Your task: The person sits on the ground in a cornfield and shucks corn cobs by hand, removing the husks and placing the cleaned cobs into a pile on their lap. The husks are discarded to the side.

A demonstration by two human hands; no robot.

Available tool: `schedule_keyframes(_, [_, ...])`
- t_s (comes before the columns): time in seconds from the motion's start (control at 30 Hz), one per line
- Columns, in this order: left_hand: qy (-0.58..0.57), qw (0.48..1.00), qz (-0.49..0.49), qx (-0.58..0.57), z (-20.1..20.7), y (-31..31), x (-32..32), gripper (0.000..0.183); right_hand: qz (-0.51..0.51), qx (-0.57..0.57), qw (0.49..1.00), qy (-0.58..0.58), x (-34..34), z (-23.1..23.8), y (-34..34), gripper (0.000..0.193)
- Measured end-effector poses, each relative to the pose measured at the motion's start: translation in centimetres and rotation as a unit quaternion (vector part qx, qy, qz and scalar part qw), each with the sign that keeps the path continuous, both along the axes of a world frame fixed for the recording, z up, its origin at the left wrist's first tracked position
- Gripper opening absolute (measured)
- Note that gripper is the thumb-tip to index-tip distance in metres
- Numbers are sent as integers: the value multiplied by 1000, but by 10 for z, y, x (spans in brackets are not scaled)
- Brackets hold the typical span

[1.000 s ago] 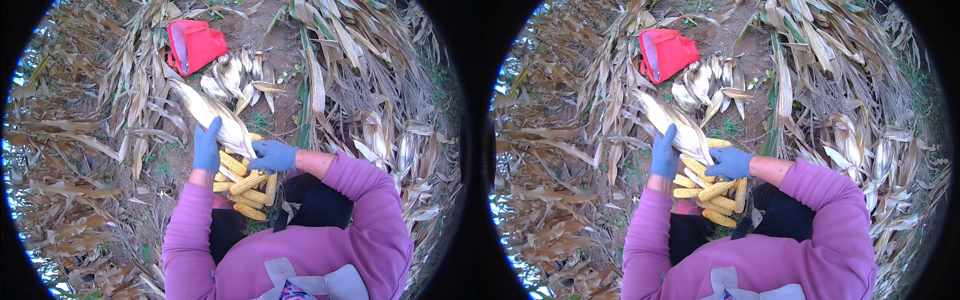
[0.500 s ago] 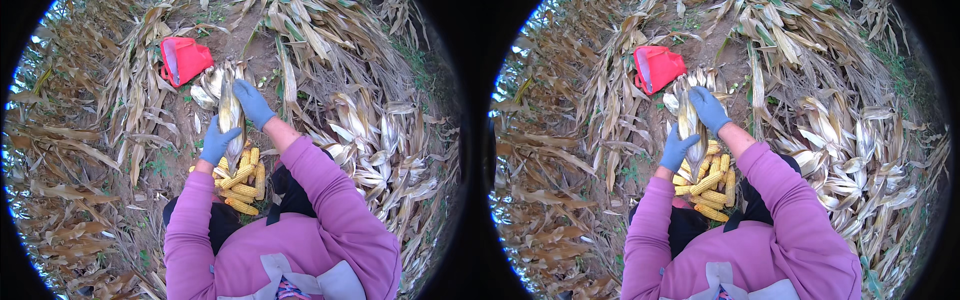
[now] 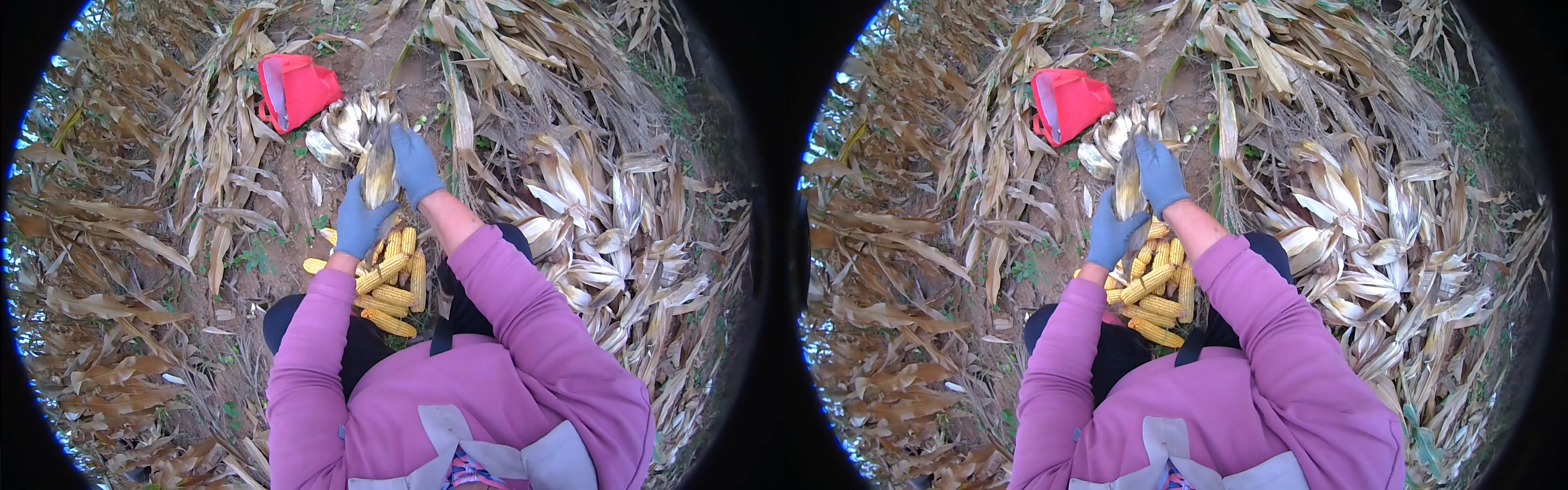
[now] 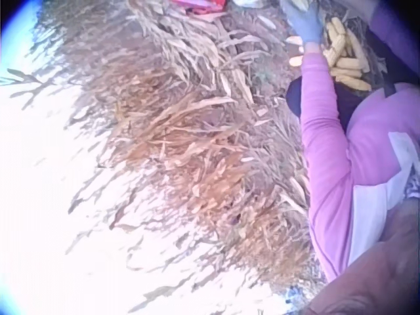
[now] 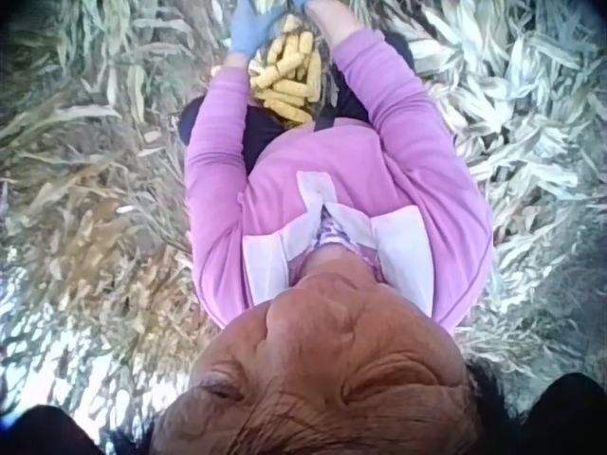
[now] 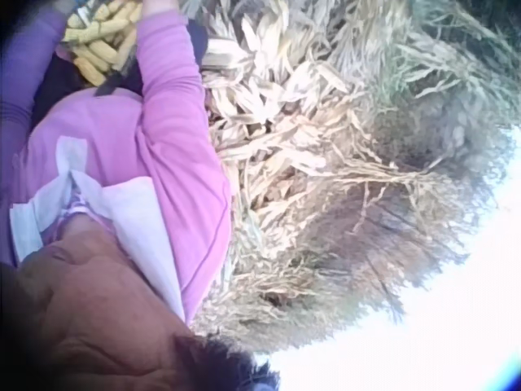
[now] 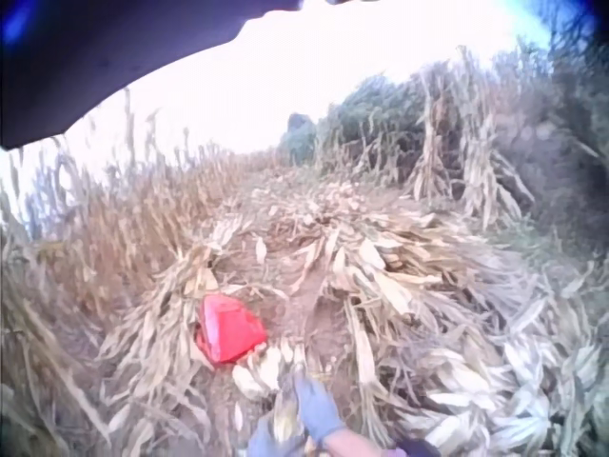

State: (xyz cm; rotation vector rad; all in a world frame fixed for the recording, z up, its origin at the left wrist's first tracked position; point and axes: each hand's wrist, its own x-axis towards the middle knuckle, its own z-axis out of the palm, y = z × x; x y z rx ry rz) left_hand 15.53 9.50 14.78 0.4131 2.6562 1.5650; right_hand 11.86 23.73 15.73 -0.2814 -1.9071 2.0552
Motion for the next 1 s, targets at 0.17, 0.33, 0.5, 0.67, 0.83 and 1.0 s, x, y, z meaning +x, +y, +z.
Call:
schedule_keyframes(0.17, [25, 999, -15, 19, -1, 8, -11, 72, 28, -235, 972, 4, -4, 5, 2, 35])
schedule_keyframes(0.33, [137, 990, -37, -23, -14, 5, -40, 77, 89, -438, 894, 31, -21, 5, 11, 30])
schedule_keyframes(0.5, [213, 953, -41, -212, -1, 0, -52, 80, 41, -489, 871, 5, -44, -38, 17, 34])
schedule_keyframes(0.67, [118, 993, 10, 27, 0, 25, -25, 71, -56, -269, 961, -39, -24, -17, -2, 41])
schedule_keyframes(0.83, [35, 963, 155, 218, -15, 24, -60, 39, 42, -305, 950, -48, -2, -1, -29, 42])
schedule_keyframes(1.0, [-148, 830, 153, 515, -7, -28, -103, 38, 146, -624, 766, -51, -16, -6, -41, 39])
